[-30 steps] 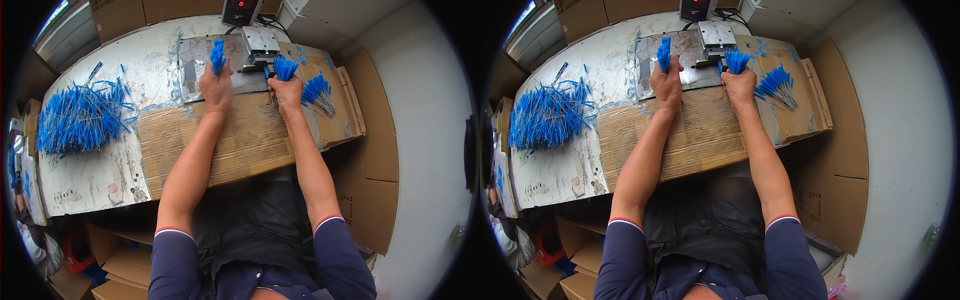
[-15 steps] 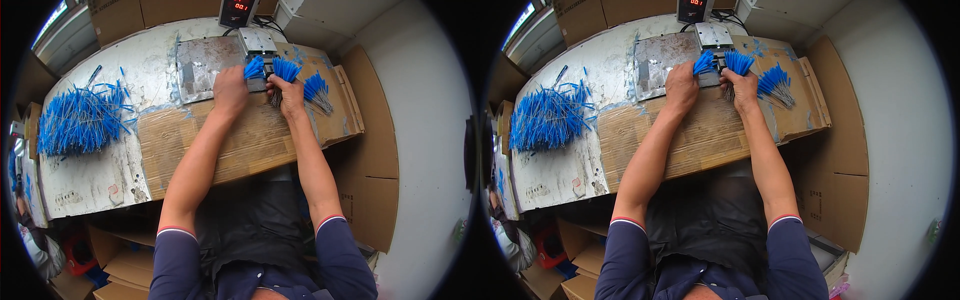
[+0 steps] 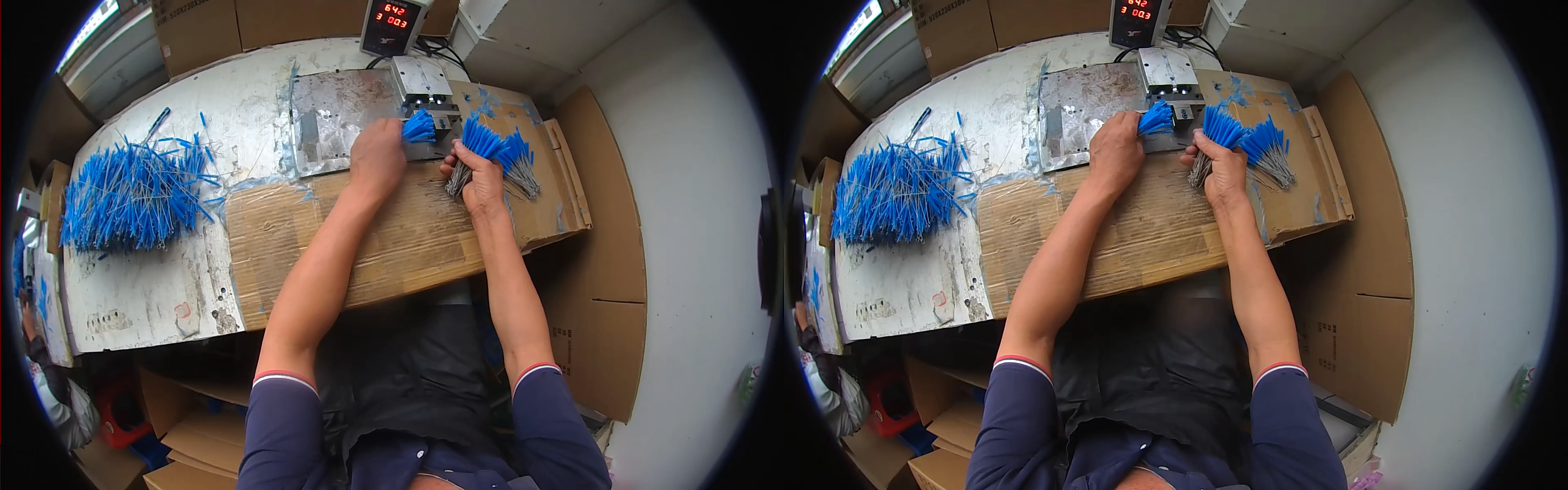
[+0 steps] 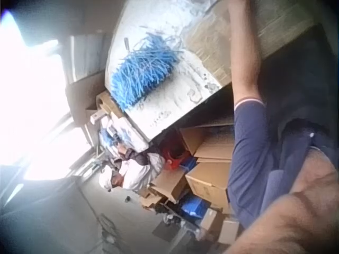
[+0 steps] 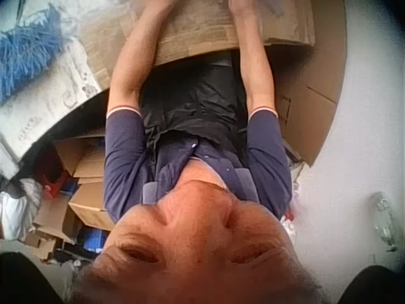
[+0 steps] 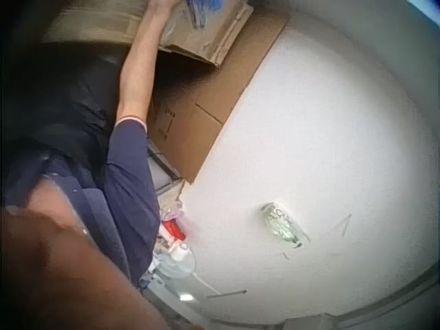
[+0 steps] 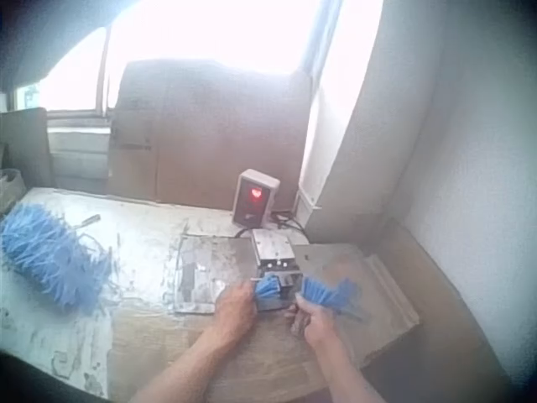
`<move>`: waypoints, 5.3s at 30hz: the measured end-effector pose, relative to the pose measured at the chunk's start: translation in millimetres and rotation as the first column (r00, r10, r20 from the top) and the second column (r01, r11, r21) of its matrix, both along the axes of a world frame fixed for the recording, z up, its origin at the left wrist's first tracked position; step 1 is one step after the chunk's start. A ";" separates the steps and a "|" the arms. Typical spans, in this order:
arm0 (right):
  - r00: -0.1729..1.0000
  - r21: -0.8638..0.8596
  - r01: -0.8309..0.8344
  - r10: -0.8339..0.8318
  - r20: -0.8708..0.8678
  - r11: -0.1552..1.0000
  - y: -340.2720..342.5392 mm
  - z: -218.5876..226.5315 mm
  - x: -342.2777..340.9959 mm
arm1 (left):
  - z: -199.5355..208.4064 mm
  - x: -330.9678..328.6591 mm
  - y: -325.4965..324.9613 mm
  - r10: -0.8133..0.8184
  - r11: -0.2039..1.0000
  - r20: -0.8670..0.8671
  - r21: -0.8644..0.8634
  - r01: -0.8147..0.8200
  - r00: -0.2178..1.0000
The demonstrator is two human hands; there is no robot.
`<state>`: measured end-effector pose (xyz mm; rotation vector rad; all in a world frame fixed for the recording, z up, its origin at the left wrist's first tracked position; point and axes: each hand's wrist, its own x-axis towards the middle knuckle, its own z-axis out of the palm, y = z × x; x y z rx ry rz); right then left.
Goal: Assembling and bundling small blue plastic and wire components using a workbench fixture.
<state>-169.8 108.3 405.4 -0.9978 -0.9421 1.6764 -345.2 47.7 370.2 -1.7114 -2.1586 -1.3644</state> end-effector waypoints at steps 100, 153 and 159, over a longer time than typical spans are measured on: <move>0.903 0.027 -0.115 0.093 0.420 0.993 16.9 3.0 -31.9 | -5.4 -9.2 3.3 0.246 0.953 0.221 0.123 -0.278 0.944; 0.988 0.083 -0.115 0.105 0.113 0.990 -4.5 -1.3 -9.9 | -4.0 -2.1 2.7 0.022 0.999 -0.015 0.039 -0.022 1.000; 0.984 0.105 -0.097 0.080 0.161 0.990 -10.5 -3.1 -7.8 | -4.7 -0.9 4.0 0.021 1.000 -0.074 0.018 -0.020 0.997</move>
